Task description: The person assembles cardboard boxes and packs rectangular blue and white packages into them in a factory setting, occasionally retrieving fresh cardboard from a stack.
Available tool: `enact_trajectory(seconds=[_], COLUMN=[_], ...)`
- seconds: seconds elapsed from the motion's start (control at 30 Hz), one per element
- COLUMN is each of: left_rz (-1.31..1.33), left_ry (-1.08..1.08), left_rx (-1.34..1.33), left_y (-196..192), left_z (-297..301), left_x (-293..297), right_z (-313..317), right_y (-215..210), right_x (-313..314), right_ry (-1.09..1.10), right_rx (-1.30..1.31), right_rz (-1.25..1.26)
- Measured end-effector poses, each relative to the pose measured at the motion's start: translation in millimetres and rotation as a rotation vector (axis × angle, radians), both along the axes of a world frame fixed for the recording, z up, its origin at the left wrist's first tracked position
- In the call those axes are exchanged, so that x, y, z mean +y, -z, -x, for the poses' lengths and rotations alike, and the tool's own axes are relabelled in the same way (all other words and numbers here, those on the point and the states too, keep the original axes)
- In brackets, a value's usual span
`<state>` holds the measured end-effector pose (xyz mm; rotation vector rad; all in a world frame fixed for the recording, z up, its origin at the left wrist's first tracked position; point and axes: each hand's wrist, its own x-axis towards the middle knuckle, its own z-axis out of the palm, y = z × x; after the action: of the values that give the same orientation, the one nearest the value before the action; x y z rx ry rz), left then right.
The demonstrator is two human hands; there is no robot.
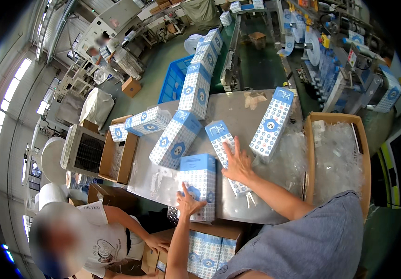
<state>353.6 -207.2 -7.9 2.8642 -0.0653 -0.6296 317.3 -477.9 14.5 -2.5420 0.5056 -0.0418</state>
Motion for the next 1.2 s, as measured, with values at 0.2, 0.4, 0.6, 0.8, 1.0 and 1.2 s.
enact_trajectory(seconds=[0.2, 0.4, 0.6, 0.8, 1.0, 1.2], left_rz=[1.565, 1.060, -0.269, -0.073, 0.176, 0.369], left_ry=[-0.288, 0.138, 0.216, 0.100, 0.065, 0.182], left_rx=[0.825, 0.320, -0.462, -0.112, -0.231, -0.352], left_y=[35, 25, -40, -42, -15, -28], left_z=[-53, -117, -202, -143, -87, -82], left_x=[-19, -65, 3, 4, -96, -124], right_z=[-8, -27, -34, -46, -44, -17], right_y=[6, -5, -13, -11, -17, -4], right_x=[-2, -12, -32, -25, -35, -35], right_ry=[0.012, 0.046, 0.089, 0.062, 0.074, -0.006], right_rx=[-0.054, -0.028, 0.015, 0.070, -0.039, -0.040], right_rz=[-0.028, 0.060, -0.103, -0.162, -0.076, 0.030])
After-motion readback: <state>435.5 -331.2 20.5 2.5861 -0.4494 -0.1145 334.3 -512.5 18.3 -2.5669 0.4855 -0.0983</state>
